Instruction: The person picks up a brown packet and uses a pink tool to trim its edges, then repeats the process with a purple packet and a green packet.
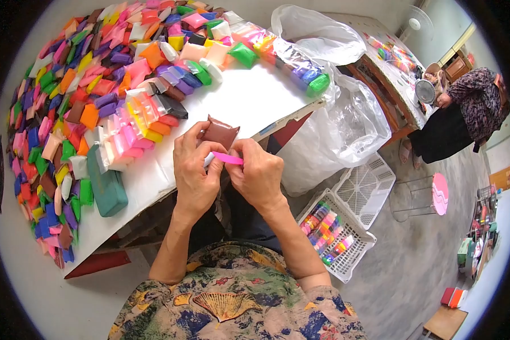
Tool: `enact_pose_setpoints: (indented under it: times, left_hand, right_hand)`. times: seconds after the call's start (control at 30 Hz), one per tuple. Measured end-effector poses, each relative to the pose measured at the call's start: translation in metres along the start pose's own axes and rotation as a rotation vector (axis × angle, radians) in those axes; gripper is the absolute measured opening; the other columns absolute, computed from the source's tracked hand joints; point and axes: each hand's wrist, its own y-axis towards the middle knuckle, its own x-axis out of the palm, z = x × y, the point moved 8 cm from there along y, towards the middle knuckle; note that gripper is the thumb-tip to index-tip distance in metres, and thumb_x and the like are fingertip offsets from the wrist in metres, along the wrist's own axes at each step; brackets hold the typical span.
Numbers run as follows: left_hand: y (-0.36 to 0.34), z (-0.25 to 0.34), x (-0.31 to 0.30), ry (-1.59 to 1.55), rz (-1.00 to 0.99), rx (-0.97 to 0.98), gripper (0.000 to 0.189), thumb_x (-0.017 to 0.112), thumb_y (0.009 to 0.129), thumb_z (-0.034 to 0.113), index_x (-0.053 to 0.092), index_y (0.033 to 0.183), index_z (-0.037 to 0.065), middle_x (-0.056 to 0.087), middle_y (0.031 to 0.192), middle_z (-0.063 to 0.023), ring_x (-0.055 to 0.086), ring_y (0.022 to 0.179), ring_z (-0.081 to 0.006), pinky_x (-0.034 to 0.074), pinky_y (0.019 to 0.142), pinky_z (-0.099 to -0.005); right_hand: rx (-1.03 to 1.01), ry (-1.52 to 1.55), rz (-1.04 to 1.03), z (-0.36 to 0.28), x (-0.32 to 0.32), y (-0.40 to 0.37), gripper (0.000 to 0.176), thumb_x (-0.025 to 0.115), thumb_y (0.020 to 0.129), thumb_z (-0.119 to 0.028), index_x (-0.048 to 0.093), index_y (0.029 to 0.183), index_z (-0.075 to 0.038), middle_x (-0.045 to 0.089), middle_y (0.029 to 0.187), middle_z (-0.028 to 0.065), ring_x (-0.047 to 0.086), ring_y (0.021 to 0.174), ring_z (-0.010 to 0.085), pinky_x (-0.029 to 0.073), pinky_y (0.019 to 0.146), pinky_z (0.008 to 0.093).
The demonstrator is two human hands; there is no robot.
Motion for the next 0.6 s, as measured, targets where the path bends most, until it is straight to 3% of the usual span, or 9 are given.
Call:
enact_pose_setpoints:
  times: [0.27,0.6]
  left_hand:
    - [0.001,0.002,0.000,0.012,-0.019,0.012,0.015,0.073,0.079,0.008,0.064,0.091,0.005,0.053,0.134,-0.0157,0.048,0.120,-0.0353,0.036,0.103,-0.0456]
    - [0.000,0.003,0.001,0.027,-0.029,-0.004,0.015,0.073,0.078,0.008,0.063,0.089,0.006,0.053,0.134,-0.0152,0.048,0.121,-0.0352,0.036,0.103,-0.0454]
  right_hand:
    - [0.126,0.129,0.021,0.019,-0.004,-0.003,0.012,0.068,0.079,-0.003,0.059,0.087,-0.003,0.064,0.069,0.0108,0.065,0.057,0.0271,0.050,0.053,0.0350]
    - [0.290,0.222,0.066,0.036,-0.014,-0.003,0.007,0.064,0.081,-0.002,0.060,0.086,0.000,0.061,0.065,0.0096,0.058,0.052,0.0172,0.047,0.052,0.0300]
